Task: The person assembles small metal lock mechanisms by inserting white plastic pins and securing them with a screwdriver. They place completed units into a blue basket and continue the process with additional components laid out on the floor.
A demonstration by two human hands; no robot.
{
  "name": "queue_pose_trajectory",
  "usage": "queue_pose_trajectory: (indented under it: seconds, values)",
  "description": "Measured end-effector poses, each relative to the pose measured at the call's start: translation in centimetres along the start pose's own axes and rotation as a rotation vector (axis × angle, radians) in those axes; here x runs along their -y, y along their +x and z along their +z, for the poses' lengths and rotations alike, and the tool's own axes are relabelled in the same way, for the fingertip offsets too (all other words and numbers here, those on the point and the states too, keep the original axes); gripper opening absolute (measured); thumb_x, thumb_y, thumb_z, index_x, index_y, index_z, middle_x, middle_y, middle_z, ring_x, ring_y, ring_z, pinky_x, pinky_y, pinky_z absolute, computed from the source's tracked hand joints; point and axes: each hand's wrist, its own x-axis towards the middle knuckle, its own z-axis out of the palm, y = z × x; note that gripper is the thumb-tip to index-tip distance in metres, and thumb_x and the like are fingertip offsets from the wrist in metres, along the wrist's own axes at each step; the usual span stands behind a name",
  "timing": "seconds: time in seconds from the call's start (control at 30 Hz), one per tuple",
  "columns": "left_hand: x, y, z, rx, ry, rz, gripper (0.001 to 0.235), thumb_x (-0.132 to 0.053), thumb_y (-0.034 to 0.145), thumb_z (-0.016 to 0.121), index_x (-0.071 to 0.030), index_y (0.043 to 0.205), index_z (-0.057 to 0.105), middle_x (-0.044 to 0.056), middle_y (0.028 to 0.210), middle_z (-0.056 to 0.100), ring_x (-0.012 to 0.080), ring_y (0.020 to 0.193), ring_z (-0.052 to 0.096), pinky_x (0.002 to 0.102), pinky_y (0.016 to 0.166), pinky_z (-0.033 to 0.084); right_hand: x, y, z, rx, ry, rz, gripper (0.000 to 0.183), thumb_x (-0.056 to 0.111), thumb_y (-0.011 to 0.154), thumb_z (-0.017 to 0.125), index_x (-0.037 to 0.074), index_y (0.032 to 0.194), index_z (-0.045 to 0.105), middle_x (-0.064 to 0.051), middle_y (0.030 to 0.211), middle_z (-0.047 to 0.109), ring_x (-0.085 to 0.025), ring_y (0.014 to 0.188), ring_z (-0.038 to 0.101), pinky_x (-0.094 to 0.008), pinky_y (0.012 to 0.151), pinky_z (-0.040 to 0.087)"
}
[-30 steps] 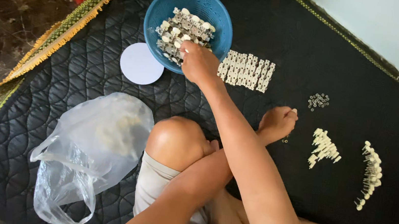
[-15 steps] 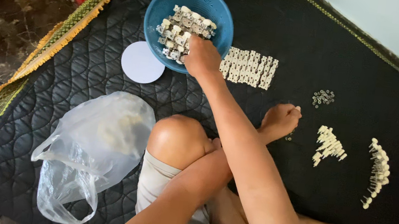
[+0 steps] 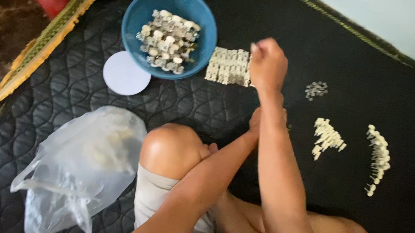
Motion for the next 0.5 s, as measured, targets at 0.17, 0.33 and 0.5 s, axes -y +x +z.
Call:
queue_pose_trajectory:
  seconds: [0.17, 0.33, 0.5]
  values:
    - [3.9, 6.2, 6.8, -0.439, 0.242, 0.063, 0.043, -0.041, 0.081, 0.046, -0.002, 0.098, 0.051, 0.014, 0.074, 0.056, 0.0297, 0.070, 0.056, 0.044, 0.057, 0.048, -13.7, -1.3, 3.6, 0.126, -0.135, 0.275, 0.016, 0.025, 0.078, 0.053, 0.015, 0.084, 0.064, -0.014, 0.080, 0.063, -0.038, 0.083, 0.060, -0.048, 0.073, 0.048]
    - [5.7, 9.5, 6.1, -0.594, 0.194, -0.154, 0.043, -0.042, 0.081, 0.048, -0.001, 0.088, 0.056, 0.014, 0.079, 0.061, 0.0345, 0.079, 0.064, 0.051, 0.066, 0.050, -13.2, -2.3, 4.0, 0.180, -0.185, 0.337, 0.018, 0.026, 0.075, 0.053, 0.014, 0.081, 0.065, -0.014, 0.081, 0.065, -0.037, 0.084, 0.061, -0.048, 0.074, 0.049]
    - [3.4, 4.4, 2.0, -0.449, -0.095, -0.219, 0.032, -0.036, 0.085, 0.040, -0.016, 0.095, 0.063, 0.016, 0.090, 0.066, 0.0350, 0.093, 0.063, 0.046, 0.076, 0.051, -10.9, -2.3, 3.3, 0.295, -0.251, 0.542, 0.018, 0.037, 0.071, 0.052, 0.029, 0.085, 0.062, -0.003, 0.087, 0.064, -0.028, 0.091, 0.062, -0.042, 0.076, 0.051]
